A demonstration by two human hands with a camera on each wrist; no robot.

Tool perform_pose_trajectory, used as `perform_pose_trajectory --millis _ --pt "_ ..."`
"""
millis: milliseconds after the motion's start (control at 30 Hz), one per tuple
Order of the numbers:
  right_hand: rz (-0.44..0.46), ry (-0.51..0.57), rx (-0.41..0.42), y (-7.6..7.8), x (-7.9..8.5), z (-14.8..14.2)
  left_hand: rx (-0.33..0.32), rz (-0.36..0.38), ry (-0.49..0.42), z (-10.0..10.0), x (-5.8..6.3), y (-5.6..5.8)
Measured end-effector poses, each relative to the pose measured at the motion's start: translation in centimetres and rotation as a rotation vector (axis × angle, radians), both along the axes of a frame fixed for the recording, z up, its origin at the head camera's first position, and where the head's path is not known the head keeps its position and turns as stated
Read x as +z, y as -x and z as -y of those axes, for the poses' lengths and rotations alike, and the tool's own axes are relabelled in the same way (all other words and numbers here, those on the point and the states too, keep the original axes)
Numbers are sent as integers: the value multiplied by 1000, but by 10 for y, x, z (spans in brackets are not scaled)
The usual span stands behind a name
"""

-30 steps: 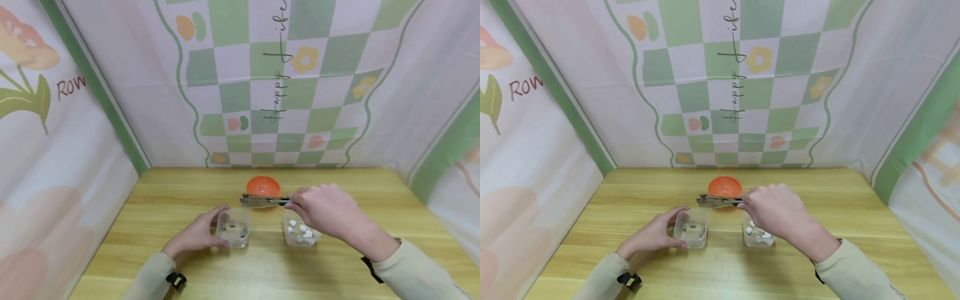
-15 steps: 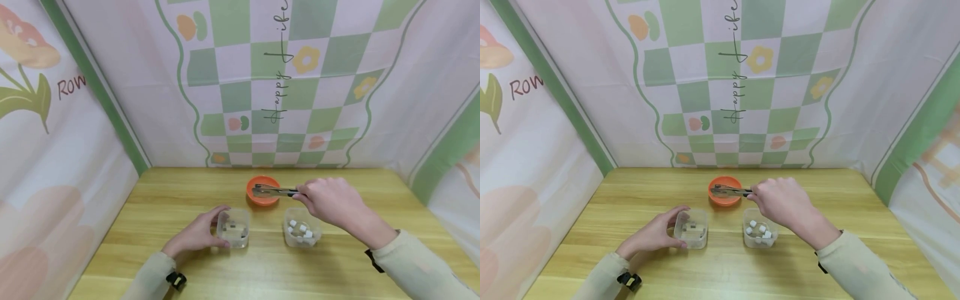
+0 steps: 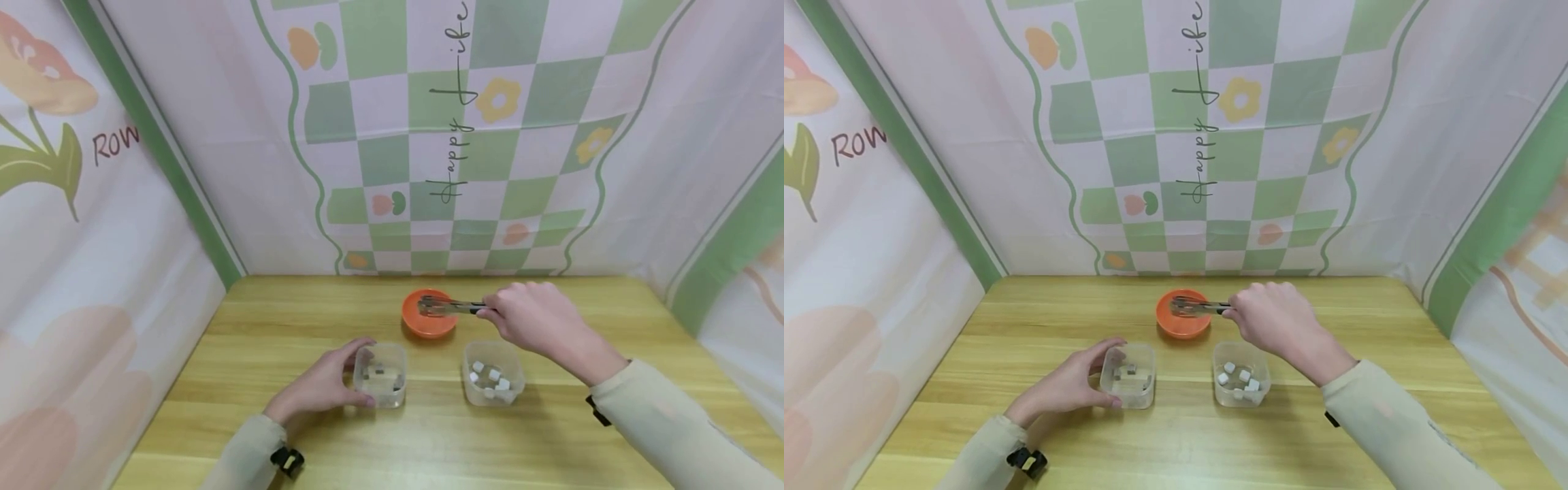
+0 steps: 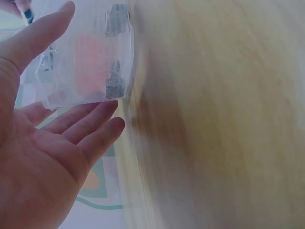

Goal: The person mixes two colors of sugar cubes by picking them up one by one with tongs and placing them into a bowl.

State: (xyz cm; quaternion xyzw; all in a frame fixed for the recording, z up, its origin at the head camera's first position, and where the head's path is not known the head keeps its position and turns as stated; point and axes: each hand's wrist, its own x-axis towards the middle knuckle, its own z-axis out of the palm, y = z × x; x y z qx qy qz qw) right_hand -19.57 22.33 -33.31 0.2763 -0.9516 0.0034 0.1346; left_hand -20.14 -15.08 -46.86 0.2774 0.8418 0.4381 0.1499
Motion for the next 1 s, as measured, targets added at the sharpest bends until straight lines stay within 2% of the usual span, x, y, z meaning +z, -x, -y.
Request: perform_pose_trajectory --millis 600,1000 --pt "67 -36 -24 19 -23 1 4 -8 -3 0 -1 0" --pt "67 -35 -37 23 -28 2 2 -4 10 0 1 0"
